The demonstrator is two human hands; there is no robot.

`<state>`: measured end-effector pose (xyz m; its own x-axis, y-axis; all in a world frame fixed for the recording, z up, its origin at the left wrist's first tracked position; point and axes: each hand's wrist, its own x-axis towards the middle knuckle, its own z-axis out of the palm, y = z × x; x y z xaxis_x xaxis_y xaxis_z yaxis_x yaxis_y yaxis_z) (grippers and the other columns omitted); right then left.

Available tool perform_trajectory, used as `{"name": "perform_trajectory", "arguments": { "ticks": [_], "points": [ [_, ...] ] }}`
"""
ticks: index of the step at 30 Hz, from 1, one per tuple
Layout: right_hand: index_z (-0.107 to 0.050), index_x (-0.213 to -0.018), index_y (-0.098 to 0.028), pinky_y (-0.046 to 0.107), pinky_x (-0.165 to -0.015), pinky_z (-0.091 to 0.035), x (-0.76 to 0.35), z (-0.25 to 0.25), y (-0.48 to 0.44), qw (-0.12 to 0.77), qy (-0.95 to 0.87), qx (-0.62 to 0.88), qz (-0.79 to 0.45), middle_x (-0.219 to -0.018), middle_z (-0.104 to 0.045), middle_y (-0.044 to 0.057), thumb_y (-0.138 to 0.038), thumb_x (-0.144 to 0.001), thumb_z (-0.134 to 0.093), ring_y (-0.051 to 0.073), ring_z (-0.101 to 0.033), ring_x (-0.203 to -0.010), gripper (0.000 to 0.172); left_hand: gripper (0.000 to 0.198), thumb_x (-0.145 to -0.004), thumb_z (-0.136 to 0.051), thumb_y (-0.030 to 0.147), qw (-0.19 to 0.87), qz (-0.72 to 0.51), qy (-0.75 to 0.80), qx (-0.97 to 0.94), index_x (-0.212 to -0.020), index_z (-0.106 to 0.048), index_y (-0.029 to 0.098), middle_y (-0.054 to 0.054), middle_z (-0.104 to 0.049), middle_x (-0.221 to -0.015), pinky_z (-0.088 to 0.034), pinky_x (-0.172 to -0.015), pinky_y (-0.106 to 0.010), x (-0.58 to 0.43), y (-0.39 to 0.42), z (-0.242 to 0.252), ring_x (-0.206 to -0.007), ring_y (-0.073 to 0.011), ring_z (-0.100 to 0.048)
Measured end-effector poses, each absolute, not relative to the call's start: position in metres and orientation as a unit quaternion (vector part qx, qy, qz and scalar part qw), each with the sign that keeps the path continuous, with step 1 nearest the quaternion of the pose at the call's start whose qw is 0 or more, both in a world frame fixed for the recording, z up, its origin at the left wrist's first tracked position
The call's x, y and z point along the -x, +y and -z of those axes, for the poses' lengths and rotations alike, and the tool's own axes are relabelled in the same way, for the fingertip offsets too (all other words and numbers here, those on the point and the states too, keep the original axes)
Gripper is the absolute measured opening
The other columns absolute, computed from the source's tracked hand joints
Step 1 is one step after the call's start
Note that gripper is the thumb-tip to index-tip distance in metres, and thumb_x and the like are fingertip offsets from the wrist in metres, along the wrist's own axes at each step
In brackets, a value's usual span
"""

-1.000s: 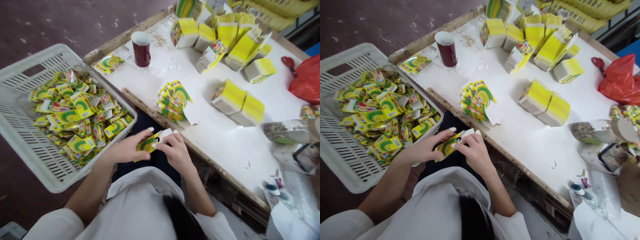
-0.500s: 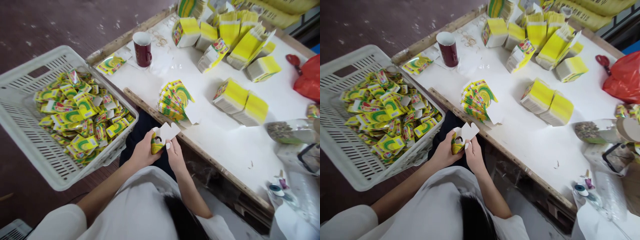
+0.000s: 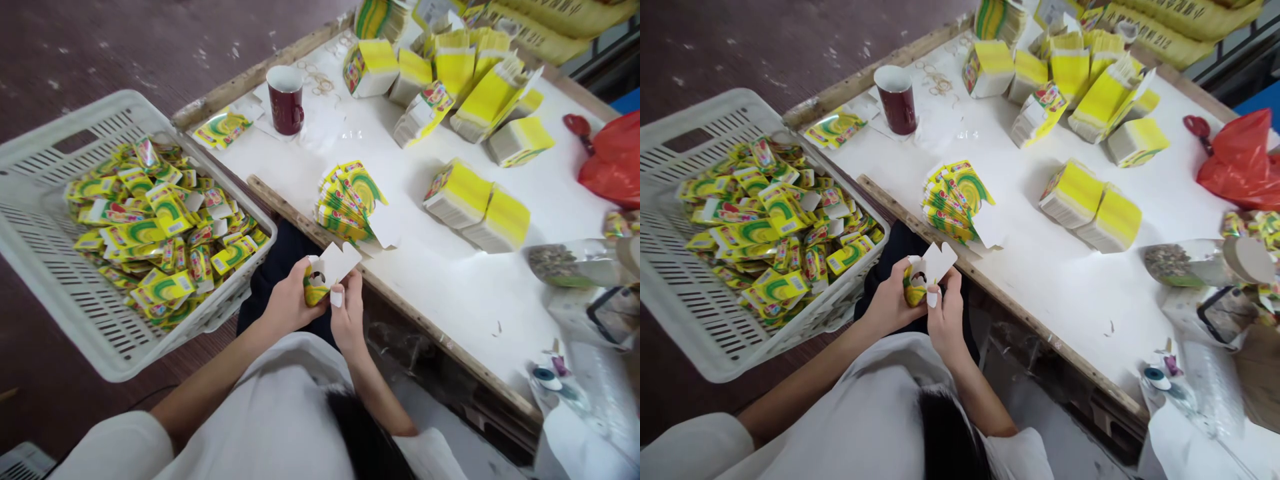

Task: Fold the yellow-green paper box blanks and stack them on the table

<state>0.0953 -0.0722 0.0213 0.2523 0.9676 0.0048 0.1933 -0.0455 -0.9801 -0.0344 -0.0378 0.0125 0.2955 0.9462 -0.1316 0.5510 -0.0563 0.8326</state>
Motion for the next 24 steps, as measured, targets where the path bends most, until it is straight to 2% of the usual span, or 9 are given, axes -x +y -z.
{"name": "perform_trajectory", "arguments": {
  "ticks": [3,6,10,14,15,17,19,22,24],
  "points": [
    [-0.056,-0.124,-0.02,0.035,-0.097,-0.053,-0.1,-0.022,-0.065,0.494,-0.44,0.599,-0.452,-0.114,-0.07,0.01,-0.042,-0.101,-0.04,0.022,-0.066,-0.109,0.036,0.074,-0.073,-0.075,0.032,0.381,-0.251,0.528,-0.716,-0.136,-0.036,0.024,-0.009,-0.064,-0.122,-0.057,-0.083,-0.038,0.035,-0.038,-0.004,-0.103,-0.0292,-0.071],
    [-0.06,-0.128,-0.019,0.04,-0.105,-0.05,-0.104,-0.015,-0.058,0.474,-0.424,0.587,-0.501,-0.114,-0.072,0.01,-0.042,-0.097,-0.048,0.025,-0.066,-0.114,0.04,0.064,-0.076,-0.071,0.028,0.363,-0.258,0.505,-0.74,-0.131,-0.039,0.024,-0.008,-0.063,-0.117,-0.057,-0.08,-0.037,0.035,-0.041,0.002,-0.101,-0.0278,-0.071],
    [-0.057,-0.136,-0.021,0.042,-0.105,-0.053,-0.107,-0.005,-0.055,0.442,-0.442,0.55,-0.554,-0.127,-0.07,0.01,-0.039,-0.091,-0.058,0.026,-0.066,-0.12,0.049,0.062,-0.072,-0.07,0.02,0.405,-0.233,0.477,-0.745,-0.125,-0.039,0.025,-0.006,-0.063,-0.113,-0.056,-0.079,-0.037,0.037,-0.044,0.002,-0.099,-0.0276,-0.07],
    [-0.042,-0.152,-0.023,0.044,-0.116,-0.044,-0.113,-0.006,-0.061,0.399,-0.577,0.534,-0.471,-0.15,-0.054,0.011,-0.026,-0.096,-0.047,0.024,-0.054,-0.137,0.057,0.077,-0.069,-0.069,0.019,0.475,-0.183,0.489,-0.709,-0.135,-0.03,0.021,-0.004,-0.065,-0.097,-0.056,-0.071,-0.038,0.038,-0.041,0.001,-0.083,-0.0273,-0.07],
    [-0.04,-0.154,-0.023,0.044,-0.116,-0.043,-0.114,-0.007,-0.063,0.376,-0.616,0.524,-0.452,-0.155,-0.048,0.012,-0.022,-0.095,-0.047,0.024,-0.05,-0.141,0.06,0.073,-0.069,-0.069,0.019,0.477,-0.181,0.478,-0.715,-0.133,-0.034,0.021,-0.004,-0.065,-0.094,-0.056,-0.073,-0.039,0.038,-0.039,0.003,-0.084,-0.0277,-0.069],
    [-0.041,-0.154,-0.026,0.042,-0.115,-0.045,-0.117,-0.007,-0.065,0.33,-0.674,0.507,-0.424,-0.16,-0.041,0.01,-0.015,-0.093,-0.049,0.024,-0.044,-0.145,0.062,0.051,-0.071,-0.067,0.017,0.454,-0.189,0.44,-0.752,-0.118,-0.049,0.022,-0.005,-0.064,-0.092,-0.055,-0.085,-0.043,0.037,-0.036,0.008,-0.094,-0.0293,-0.066],
    [-0.049,-0.149,-0.029,0.04,-0.115,-0.046,-0.12,-0.003,-0.066,0.315,-0.698,0.501,-0.402,-0.16,-0.041,0.008,-0.01,-0.092,-0.047,0.024,-0.044,-0.145,0.061,0.035,-0.07,-0.066,0.015,0.414,-0.215,0.423,-0.777,-0.103,-0.054,0.022,-0.007,-0.063,-0.099,-0.052,-0.096,-0.046,0.036,-0.034,0.011,-0.105,-0.0299,-0.062],
    [-0.057,-0.143,-0.03,0.04,-0.115,-0.046,-0.127,0.006,-0.064,0.369,-0.674,0.526,-0.364,-0.154,-0.05,0.008,-0.007,-0.092,-0.043,0.022,-0.052,-0.139,0.058,0.052,-0.067,-0.069,0.016,0.387,-0.236,0.476,-0.753,-0.115,-0.052,0.019,-0.011,-0.061,-0.115,-0.052,-0.096,-0.046,0.041,-0.032,0.009,-0.108,-0.0297,-0.061],
    [-0.055,-0.145,-0.028,0.042,-0.115,-0.045,-0.132,0.011,-0.064,0.39,-0.663,0.539,-0.344,-0.153,-0.051,0.011,-0.011,-0.094,-0.046,0.024,-0.051,-0.14,0.054,0.059,-0.067,-0.073,0.021,0.391,-0.222,0.498,-0.741,-0.121,-0.05,0.018,-0.012,-0.063,-0.117,-0.053,-0.095,-0.047,0.047,-0.03,0.004,-0.108,-0.031,-0.064]
  ]
}}
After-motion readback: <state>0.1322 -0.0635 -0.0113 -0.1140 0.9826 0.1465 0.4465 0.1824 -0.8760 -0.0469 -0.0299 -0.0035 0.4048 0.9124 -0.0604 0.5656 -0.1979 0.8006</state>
